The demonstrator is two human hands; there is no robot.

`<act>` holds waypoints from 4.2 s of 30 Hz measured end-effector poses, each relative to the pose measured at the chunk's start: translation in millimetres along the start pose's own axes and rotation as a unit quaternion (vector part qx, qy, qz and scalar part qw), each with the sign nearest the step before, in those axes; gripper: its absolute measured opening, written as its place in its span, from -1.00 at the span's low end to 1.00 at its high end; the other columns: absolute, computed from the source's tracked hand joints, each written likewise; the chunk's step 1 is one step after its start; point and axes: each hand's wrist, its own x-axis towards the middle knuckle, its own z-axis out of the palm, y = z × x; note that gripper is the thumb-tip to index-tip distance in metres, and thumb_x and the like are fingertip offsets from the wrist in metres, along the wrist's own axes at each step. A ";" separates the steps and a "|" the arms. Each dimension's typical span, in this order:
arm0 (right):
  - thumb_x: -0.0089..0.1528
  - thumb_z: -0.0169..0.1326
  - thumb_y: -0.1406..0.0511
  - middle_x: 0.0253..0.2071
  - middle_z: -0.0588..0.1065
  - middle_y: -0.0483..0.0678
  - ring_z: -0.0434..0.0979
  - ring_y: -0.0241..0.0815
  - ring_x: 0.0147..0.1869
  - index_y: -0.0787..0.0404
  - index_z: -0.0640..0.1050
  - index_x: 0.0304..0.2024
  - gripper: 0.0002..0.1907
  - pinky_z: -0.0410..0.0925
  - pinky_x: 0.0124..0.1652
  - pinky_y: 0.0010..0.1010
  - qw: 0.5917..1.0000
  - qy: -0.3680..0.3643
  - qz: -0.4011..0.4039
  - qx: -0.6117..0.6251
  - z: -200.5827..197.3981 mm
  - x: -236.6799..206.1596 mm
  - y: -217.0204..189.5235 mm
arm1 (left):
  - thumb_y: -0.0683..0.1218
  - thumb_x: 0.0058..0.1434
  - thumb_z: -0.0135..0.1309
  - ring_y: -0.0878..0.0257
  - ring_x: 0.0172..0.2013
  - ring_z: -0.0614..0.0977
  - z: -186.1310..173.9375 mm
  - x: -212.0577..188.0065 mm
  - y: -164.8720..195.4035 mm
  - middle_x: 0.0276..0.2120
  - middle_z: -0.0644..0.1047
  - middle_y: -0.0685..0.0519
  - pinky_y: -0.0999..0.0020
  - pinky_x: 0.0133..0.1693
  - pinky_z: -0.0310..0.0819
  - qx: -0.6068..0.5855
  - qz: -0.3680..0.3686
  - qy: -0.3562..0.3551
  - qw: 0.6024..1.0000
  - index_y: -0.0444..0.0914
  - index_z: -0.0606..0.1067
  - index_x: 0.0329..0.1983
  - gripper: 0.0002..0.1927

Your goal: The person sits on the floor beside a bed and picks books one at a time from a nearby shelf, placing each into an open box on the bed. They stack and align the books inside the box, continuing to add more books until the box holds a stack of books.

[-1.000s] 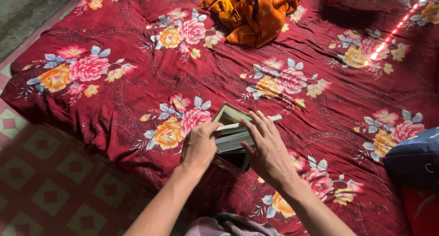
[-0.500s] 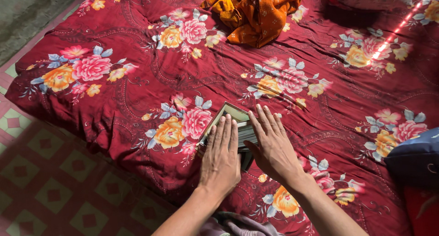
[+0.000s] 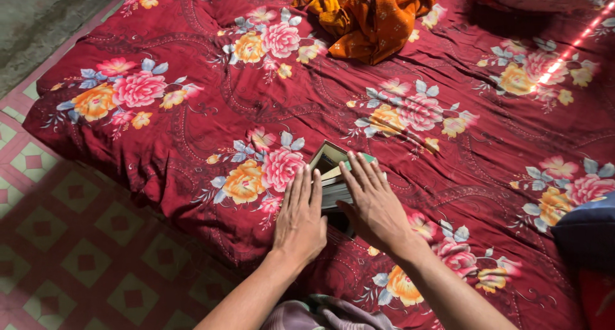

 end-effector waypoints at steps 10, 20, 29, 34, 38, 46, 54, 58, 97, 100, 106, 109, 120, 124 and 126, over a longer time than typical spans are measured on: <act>0.31 -0.01 0.08 0.52 0.06 0.20 -0.06 0.11 0.61 0.27 0.13 0.47 -0.23 -0.13 0.47 -0.08 1.000 -0.003 0.017 0.001 22.8 6.3 12.1 | -0.21 0.36 -0.14 -0.13 0.18 0.45 6.9 8.4 -28.1 0.22 0.39 -0.24 0.05 0.14 0.38 -0.118 -0.124 -0.017 0.985 -0.16 0.30 0.39 -0.50; 0.26 0.06 0.35 0.18 0.48 0.04 0.43 0.04 0.29 0.15 0.52 0.10 -0.67 0.31 0.21 -0.18 0.995 0.077 0.040 0.041 -6.3 9.1 25.3 | -0.35 0.12 -0.09 -0.11 -0.29 0.66 -19.4 21.7 -24.3 -0.35 0.60 -0.12 -0.03 -0.25 0.53 -0.043 -0.062 0.050 0.996 -0.25 0.60 -0.11 -0.65; 0.28 0.01 0.40 -0.09 0.60 -0.03 0.58 0.03 0.03 0.15 0.62 -0.06 -0.77 0.44 -0.05 -0.20 0.988 0.084 0.096 0.087 -26.6 15.2 35.5 | -0.16 0.31 0.00 -0.07 -0.45 0.64 -25.4 45.6 -5.3 -0.52 0.54 -0.16 0.00 -0.42 0.50 0.000 -0.059 0.044 0.997 -0.28 0.56 -0.42 -0.79; 0.28 0.02 0.39 -0.11 0.60 -0.03 0.60 0.04 -0.02 0.13 0.63 -0.06 -0.77 0.45 -0.11 -0.17 0.988 0.090 0.102 0.076 -30.5 24.9 39.8 | -0.18 0.31 -0.01 0.01 -0.51 0.64 -32.5 60.8 -3.1 -0.56 0.53 -0.14 0.07 -0.45 0.52 0.035 -0.062 0.030 0.997 -0.27 0.53 -0.51 -0.75; 0.26 0.06 0.40 -0.13 0.61 -0.02 0.63 0.06 -0.10 0.14 0.64 -0.07 -0.77 0.47 -0.17 -0.18 0.983 0.101 0.123 0.087 -38.7 18.4 43.3 | -0.24 0.24 0.01 0.07 -0.49 0.67 -34.8 69.9 -6.6 -0.55 0.56 -0.06 0.10 -0.48 0.53 0.060 0.000 0.053 0.997 -0.21 0.55 -0.45 -0.83; 0.21 0.02 0.50 -0.09 0.62 0.05 0.64 0.10 -0.06 0.17 0.64 -0.03 -0.67 0.46 -0.11 -0.17 0.975 0.108 0.142 0.136 -36.6 16.8 62.1 | -0.20 0.23 0.02 0.02 -0.43 0.69 -22.1 95.7 -0.4 -0.49 0.59 -0.09 0.08 -0.40 0.57 0.060 0.015 0.059 0.996 -0.16 0.61 -0.41 -0.83; 0.15 0.01 0.47 -0.14 0.63 0.08 0.66 0.08 -0.10 0.18 0.64 -0.04 -0.64 0.46 -0.13 -0.21 0.974 0.059 0.144 0.163 -18.5 26.4 77.3 | -0.19 0.21 -0.03 -0.05 -0.42 0.68 -18.0 94.4 -11.1 -0.47 0.61 -0.12 0.02 -0.34 0.56 0.041 0.021 0.049 0.998 -0.14 0.64 -0.35 -0.79; 0.22 -0.01 0.46 -0.16 0.64 0.08 0.70 0.00 -0.12 0.19 0.64 -0.02 -0.68 0.48 -0.15 -0.26 0.964 0.054 0.174 0.193 -8.0 16.8 84.9 | -0.16 0.27 -0.05 -0.04 -0.37 0.69 -8.3 93.3 -7.3 -0.42 0.61 -0.13 0.05 -0.29 0.58 0.020 -0.013 -0.010 1.000 -0.14 0.63 -0.35 -0.77; 0.38 -0.09 0.09 0.50 0.12 0.16 0.00 0.11 0.60 0.25 0.19 0.45 -0.34 -0.06 0.45 -0.02 0.997 0.006 0.071 0.015 49.8 -27.0 40.0 | -0.09 0.19 0.02 -0.12 0.37 0.23 38.5 17.8 -33.9 0.36 0.27 -0.25 -0.03 0.33 0.00 -0.065 0.024 -0.052 0.996 -0.30 0.25 0.41 -0.32; 0.39 -0.11 0.07 0.52 0.10 0.15 -0.03 0.09 0.61 0.21 0.18 0.46 -0.34 -0.07 0.45 -0.03 0.997 -0.007 0.079 0.009 52.2 -27.7 43.4 | -0.32 0.23 -0.14 -0.08 0.44 0.19 52.1 15.9 -36.5 0.44 0.20 -0.22 0.00 0.37 -0.01 -0.014 0.028 -0.029 0.999 -0.23 0.22 0.47 -0.33; 0.36 -0.09 0.06 0.52 0.09 0.14 -0.05 0.09 0.60 0.18 0.17 0.47 -0.32 -0.09 0.43 -0.03 0.994 -0.032 0.099 0.025 52.1 -22.6 47.8 | -0.36 0.23 -0.15 -0.06 0.43 0.21 56.2 19.8 -39.3 0.44 0.21 -0.22 0.02 0.39 0.03 -0.007 0.026 -0.030 0.999 -0.22 0.24 0.47 -0.32; 0.32 0.00 0.12 0.51 0.09 0.16 -0.02 0.13 0.59 0.18 0.20 0.44 -0.31 -0.07 0.43 -0.02 0.992 -0.022 0.112 0.052 48.7 -24.0 42.4 | -0.30 0.19 -0.04 -0.08 0.41 0.22 47.2 19.6 -37.8 0.42 0.21 -0.21 0.04 0.38 0.06 -0.024 0.003 -0.084 0.996 -0.19 0.22 0.49 -0.26; 0.22 0.13 0.38 0.42 0.25 0.20 0.30 0.22 0.41 0.17 0.36 0.33 -0.40 0.26 0.25 -0.12 0.958 0.081 0.217 0.171 21.6 -54.7 2.8 | -0.10 0.15 0.20 -0.18 0.36 0.22 13.6 -3.3 -32.4 0.35 0.22 -0.28 0.02 0.27 0.20 -0.128 -0.100 -0.067 0.984 -0.27 0.25 0.38 -0.28; 0.23 0.14 0.37 0.35 0.34 0.15 0.38 0.13 0.39 0.14 0.40 0.31 -0.43 0.33 0.24 -0.17 0.934 0.106 0.264 0.215 29.8 -64.5 -1.3 | -0.12 0.15 0.19 -0.19 0.31 0.27 5.2 -14.1 -34.3 0.32 0.26 -0.26 0.02 0.27 0.20 -0.140 -0.092 -0.056 0.984 -0.28 0.27 0.36 -0.31; 0.27 0.13 0.36 0.31 0.40 0.09 0.47 0.00 0.33 0.16 0.41 0.30 -0.48 0.42 0.19 -0.26 0.899 0.118 0.313 0.284 39.6 -67.5 -1.3 | -0.12 0.15 0.18 -0.16 0.29 0.30 0.4 -16.6 -35.7 0.30 0.28 -0.24 0.04 0.25 0.22 -0.156 -0.094 -0.057 0.982 -0.28 0.28 0.36 -0.32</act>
